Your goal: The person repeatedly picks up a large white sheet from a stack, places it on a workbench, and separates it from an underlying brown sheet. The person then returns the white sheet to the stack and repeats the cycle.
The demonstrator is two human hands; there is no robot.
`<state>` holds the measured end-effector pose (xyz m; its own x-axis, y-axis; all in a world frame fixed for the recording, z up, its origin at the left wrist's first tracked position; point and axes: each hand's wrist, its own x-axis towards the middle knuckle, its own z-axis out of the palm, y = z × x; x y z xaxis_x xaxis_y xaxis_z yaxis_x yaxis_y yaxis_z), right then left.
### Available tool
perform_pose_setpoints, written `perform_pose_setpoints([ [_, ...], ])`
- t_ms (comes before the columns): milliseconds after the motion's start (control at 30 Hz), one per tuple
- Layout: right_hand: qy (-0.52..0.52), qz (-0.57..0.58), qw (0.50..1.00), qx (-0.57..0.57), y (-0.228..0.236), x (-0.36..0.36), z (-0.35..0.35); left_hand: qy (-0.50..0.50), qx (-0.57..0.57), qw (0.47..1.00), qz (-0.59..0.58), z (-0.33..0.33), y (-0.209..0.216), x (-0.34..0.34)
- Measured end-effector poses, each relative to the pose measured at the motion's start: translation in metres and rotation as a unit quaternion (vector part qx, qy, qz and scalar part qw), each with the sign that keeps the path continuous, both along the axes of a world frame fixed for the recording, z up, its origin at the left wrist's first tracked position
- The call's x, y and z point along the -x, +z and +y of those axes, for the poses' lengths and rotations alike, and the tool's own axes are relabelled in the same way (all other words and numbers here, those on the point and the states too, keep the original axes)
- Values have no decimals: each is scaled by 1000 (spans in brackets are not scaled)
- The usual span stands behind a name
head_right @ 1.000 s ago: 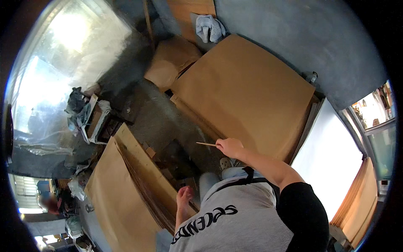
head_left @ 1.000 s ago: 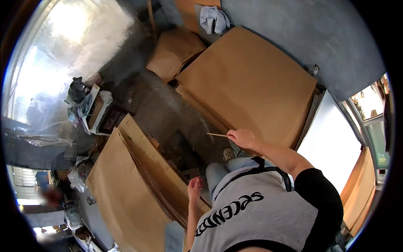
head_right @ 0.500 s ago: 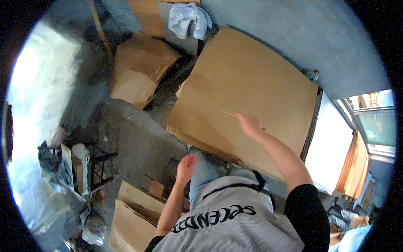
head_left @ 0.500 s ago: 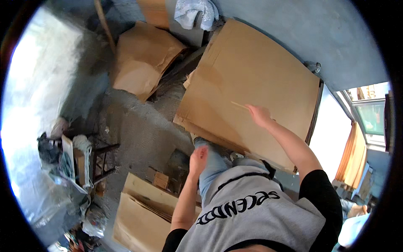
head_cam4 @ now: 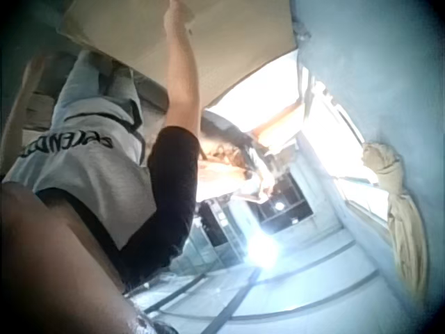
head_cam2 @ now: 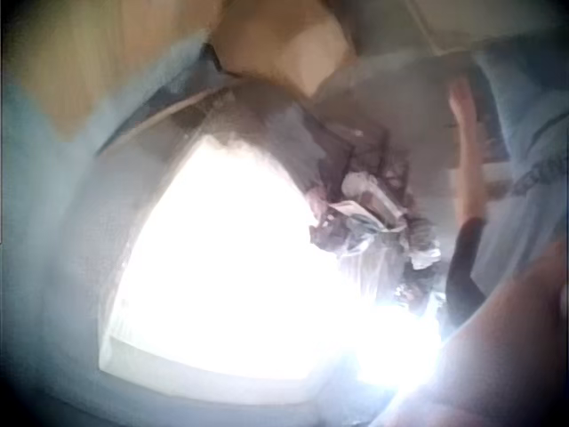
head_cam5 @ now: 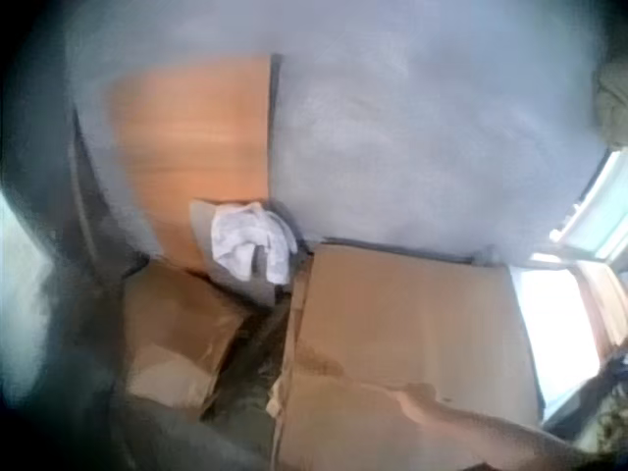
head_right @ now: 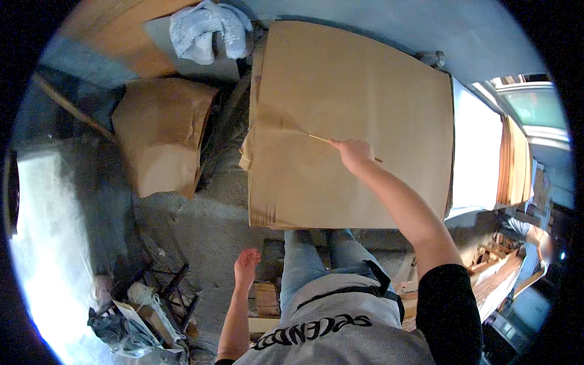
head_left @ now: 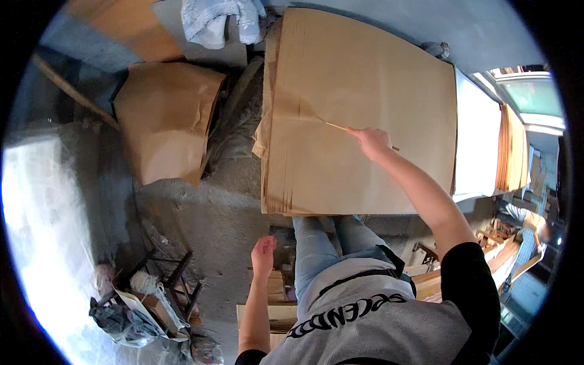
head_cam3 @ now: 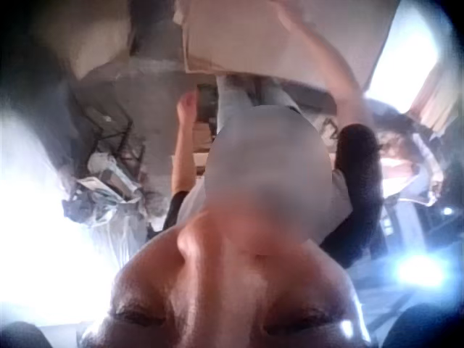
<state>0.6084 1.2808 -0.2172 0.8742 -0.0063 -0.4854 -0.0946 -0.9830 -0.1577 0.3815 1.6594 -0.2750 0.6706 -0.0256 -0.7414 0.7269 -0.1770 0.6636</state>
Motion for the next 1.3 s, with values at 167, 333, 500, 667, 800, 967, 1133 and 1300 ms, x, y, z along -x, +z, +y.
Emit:
perform_pose_setpoints([
  [167,-2,-25,999,-28,15,-66,64,-13,11,999,-37,-13,11,-25],
  [333,45,-98,993,-40,-27,-71,61,0,12,1000,-22,-14,11,-40],
  [500,-15,-31,999,-15,-6,-29,-23,43,35,998,27,23,11,-13],
  [667,-11,-51,999,-15,0,-82,44,-22,-23,999,-11,4,1,-34],
  [800,-8,-44,998,-43,-25,-85,48,-47,-19,998,-47,-13,-5,-55],
  [967,-58,-15,998,17,-5,-32,-38,-14,-20,1000,2,19,0,-41],
  [1133,-16,-51,998,-18,7,-72,20,40,4,999,9,13,-1,-54],
  [1300,-22,-6,999,-33,-14,-78,39,-33,6,999,-8,0,-2,-65],
])
